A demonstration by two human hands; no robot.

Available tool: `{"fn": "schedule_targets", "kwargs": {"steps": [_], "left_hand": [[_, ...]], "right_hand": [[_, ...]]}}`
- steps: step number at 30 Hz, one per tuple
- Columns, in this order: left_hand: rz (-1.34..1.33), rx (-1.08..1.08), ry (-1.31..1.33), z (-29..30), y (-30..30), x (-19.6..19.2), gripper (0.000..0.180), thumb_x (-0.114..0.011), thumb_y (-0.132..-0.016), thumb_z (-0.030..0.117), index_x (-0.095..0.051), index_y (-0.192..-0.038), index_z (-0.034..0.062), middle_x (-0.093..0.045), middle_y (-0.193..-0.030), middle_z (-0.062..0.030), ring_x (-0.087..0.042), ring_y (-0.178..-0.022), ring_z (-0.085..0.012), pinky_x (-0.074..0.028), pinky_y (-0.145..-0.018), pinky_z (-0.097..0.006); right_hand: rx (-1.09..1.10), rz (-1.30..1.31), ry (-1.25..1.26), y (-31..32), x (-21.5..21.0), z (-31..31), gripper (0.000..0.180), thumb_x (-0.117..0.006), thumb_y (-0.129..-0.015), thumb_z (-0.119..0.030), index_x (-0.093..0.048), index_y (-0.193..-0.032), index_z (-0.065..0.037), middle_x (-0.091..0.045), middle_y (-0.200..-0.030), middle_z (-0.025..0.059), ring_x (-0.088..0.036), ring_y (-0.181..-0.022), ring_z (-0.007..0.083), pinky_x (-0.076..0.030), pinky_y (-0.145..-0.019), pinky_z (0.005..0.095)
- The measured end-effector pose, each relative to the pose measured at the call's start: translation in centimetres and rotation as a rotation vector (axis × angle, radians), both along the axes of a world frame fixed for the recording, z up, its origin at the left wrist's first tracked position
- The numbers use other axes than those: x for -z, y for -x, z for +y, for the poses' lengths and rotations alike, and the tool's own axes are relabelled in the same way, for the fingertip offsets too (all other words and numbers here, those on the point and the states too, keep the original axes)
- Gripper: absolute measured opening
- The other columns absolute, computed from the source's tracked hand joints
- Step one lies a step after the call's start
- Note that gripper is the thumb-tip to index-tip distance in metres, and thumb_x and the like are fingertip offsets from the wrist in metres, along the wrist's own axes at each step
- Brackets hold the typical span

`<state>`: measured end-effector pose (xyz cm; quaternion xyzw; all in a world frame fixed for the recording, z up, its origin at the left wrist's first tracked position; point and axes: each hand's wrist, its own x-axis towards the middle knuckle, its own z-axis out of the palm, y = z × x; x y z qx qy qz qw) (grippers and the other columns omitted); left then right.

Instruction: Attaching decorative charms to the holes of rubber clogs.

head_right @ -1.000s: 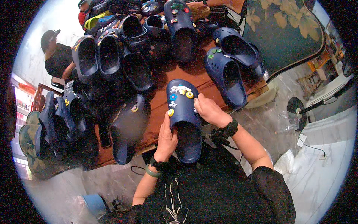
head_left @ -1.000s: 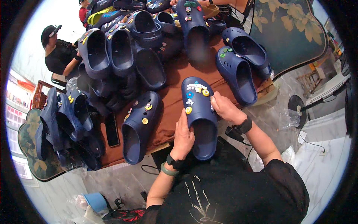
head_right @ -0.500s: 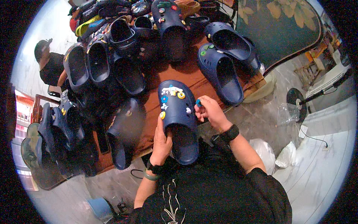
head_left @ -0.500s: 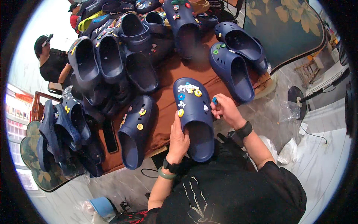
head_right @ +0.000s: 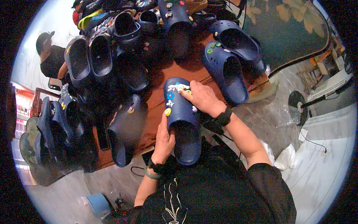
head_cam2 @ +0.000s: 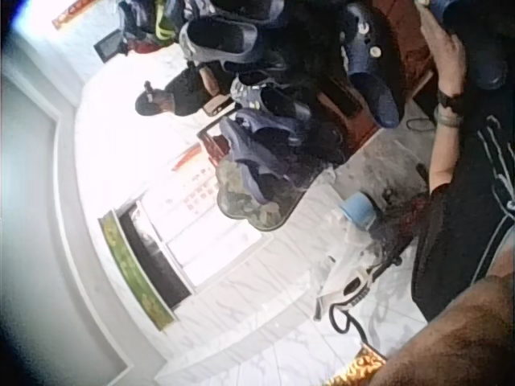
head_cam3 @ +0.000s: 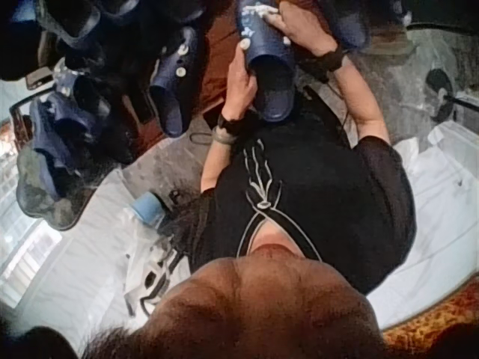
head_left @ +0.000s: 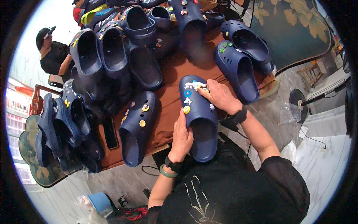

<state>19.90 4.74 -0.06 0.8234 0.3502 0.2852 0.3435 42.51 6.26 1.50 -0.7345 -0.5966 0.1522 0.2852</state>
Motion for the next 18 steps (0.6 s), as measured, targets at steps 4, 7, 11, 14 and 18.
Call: {"fn": "schedule_targets", "kwargs": {"steps": [4,7,11,14,18], "left_hand": [[0.003,-0.001,0.053,0.1,0.2,0.2,0.077,-0.049,-0.075,-0.013,-0.022,-0.146,-0.0004,-0.044,-0.135,-0.0241,-0.046,-0.116,-0.042,-0.037,-0.101,-0.047],[0.008,-0.001,0.072,0.1,0.2,0.3,0.077,-0.049,-0.075,-0.014,-0.022,-0.146,-0.0004,-0.044,-0.135,-0.0242,-0.046,-0.116,-0.0414,-0.037,-0.101,-0.046],[-0.006,-0.001,0.069,0.0,0.3,0.1,0.076,-0.049,-0.076,-0.013,-0.023,-0.146,0.0011,-0.045,-0.133,-0.0234,-0.046,-0.116,-0.0412,-0.038,-0.1,-0.046],[0.017,0.006,0.102,0.1,0.4,0.0,0.076,-0.05,-0.077,-0.012,-0.023,-0.147,0.0022,-0.045,-0.133,-0.023,-0.046,-0.115,-0.0414,-0.038,-0.1,-0.046],[-0.003,0.017,0.056,0.5,0.4,0.2,0.076,-0.05,-0.078,-0.011,-0.022,-0.147,0.0025,-0.046,-0.132,-0.0229,-0.047,-0.114,-0.0414,-0.039,-0.099,-0.046]], "right_hand": [[-0.142,-0.088,-0.061,-0.9,1.7,0.0,0.036,-0.052,-0.094,-0.035,-0.048,-0.093,0.001,-0.059,-0.088,0.0262,-0.06,-0.081,0.0442,-0.047,-0.071,0.0532],[-0.142,-0.039,-0.18,-2.2,4.6,-0.5,0.032,-0.05,-0.095,-0.031,-0.048,-0.091,0.0,-0.056,-0.08,0.0245,-0.056,-0.074,0.0465,-0.047,-0.069,0.0521],[-0.016,0.797,-0.201,-3.8,5.5,-2.0,0.022,-0.047,-0.095,-0.025,-0.048,-0.085,-0.006,-0.053,-0.074,0.0104,-0.05,-0.057,0.0253,-0.041,-0.049,0.0348],[0.106,1.568,0.031,-3.1,2.6,-3.3,0.02,-0.044,-0.096,-0.028,-0.048,-0.085,-0.012,-0.047,-0.076,-0.001,-0.039,-0.055,0.0048,-0.03,-0.043,0.0185],[0.067,1.504,0.073,-2.9,1.4,-4.5,0.018,-0.052,-0.094,-0.019,-0.058,-0.106,-0.007,-0.052,-0.076,0.0005,-0.048,-0.06,0.0098,-0.039,-0.049,0.0232]]}}
